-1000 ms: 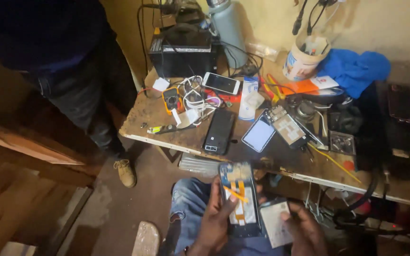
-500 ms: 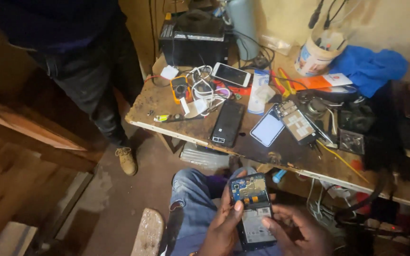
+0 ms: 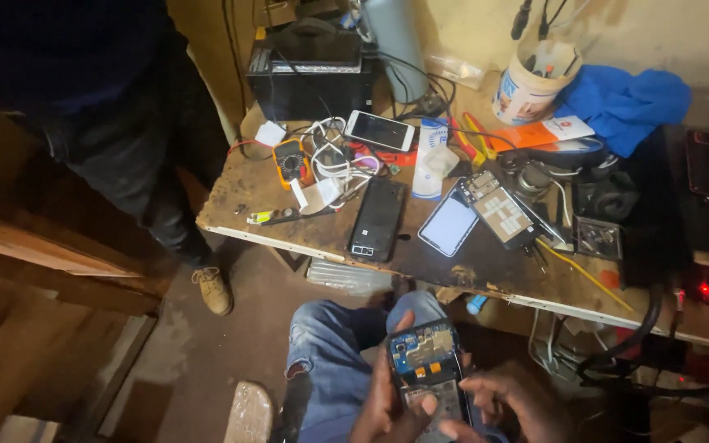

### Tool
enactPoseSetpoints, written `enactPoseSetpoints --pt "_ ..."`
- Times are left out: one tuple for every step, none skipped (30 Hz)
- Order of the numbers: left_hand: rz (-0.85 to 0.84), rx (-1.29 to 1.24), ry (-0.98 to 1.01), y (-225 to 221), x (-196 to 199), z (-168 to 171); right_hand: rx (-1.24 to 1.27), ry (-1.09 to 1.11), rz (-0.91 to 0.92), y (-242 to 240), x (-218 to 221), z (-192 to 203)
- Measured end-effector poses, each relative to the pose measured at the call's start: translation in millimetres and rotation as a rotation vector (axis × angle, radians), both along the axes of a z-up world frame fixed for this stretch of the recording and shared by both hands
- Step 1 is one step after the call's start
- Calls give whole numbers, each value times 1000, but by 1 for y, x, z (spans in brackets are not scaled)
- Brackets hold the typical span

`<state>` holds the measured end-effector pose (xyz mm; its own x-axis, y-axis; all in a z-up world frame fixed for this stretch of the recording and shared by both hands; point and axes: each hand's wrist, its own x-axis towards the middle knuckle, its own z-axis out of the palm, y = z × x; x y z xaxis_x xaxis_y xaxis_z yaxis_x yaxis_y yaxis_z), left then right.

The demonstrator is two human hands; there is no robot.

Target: Inspecting and assembling internal components of a smartphone, including connecting the battery and motherboard.

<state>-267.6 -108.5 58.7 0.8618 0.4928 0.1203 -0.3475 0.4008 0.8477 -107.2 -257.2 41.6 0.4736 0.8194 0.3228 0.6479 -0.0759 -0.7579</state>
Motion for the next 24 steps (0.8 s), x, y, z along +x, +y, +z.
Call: enactPoseSetpoints --pt "-3 -1 3 -2 1 -1 -1 3 -3 -7 3 -5" --pt "10 -13 7 -4 1 -2 -126 92 -14 -13 5 -11" --pt "23 -24 11 -6 2 -3 -251 180 -26 -20 7 -16" --pt "22 -24 12 -7 0 1 -251 182 -26 -9 -9 3" --pt "16 -48 36 -7 -1 4 -207 275 -239 1 -25 22" --pt "11 -71 59 -7 -3 8 -160 365 -451 13 -40 41" --pt "11 -70 60 -10 -2 13 -160 367 -452 7 -8 -6" --pt "50 -123 89 -14 -1 18 -211 641 -204 -8 19 -54" --pt "91 -175 117 -17 0 23 -260 910 48 -34 40 -104" --pt "92 -176 118 -17 0 22 -261 911 49 -24 33 -82" --pt "104 -132 75 -18 0 21 -67 589 246 -13 27 -59" --pt "113 -88 31 -18 1 20 128 254 423 -3 21 -36" --pt "110 -88 31 -18 2 20 128 254 420 -4 11 -26" --pt "103 -105 15 -19 3 19 22 223 150 -5 -1 -16" --pt "95 -122 0 -20 3 19 -88 190 -119 -7 -13 -6" --pt "93 -119 -1 -20 1 21 -85 190 -121 2 -23 14" --pt "109 -105 75 -19 -1 23 -112 228 -297 11 -34 34" --pt "127 -92 153 -20 -3 24 -142 266 -471 20 -45 54" --pt "127 -92 154 -21 -6 27 -142 267 -472 18 -42 48" --pt "125 -153 229 -22 -8 29 -137 253 -440 16 -38 43" --pt "123 -214 305 -23 -10 32 -132 239 -408 14 -35 38" --pt "122 -214 306 -26 -8 32 -133 241 -409 14 -37 40" --pt "149 -291 236 -29 -6 32 -157 293 -437 13 -39 42" --pt "174 -366 164 -31 -3 31 -179 343 -466 13 -40 45"
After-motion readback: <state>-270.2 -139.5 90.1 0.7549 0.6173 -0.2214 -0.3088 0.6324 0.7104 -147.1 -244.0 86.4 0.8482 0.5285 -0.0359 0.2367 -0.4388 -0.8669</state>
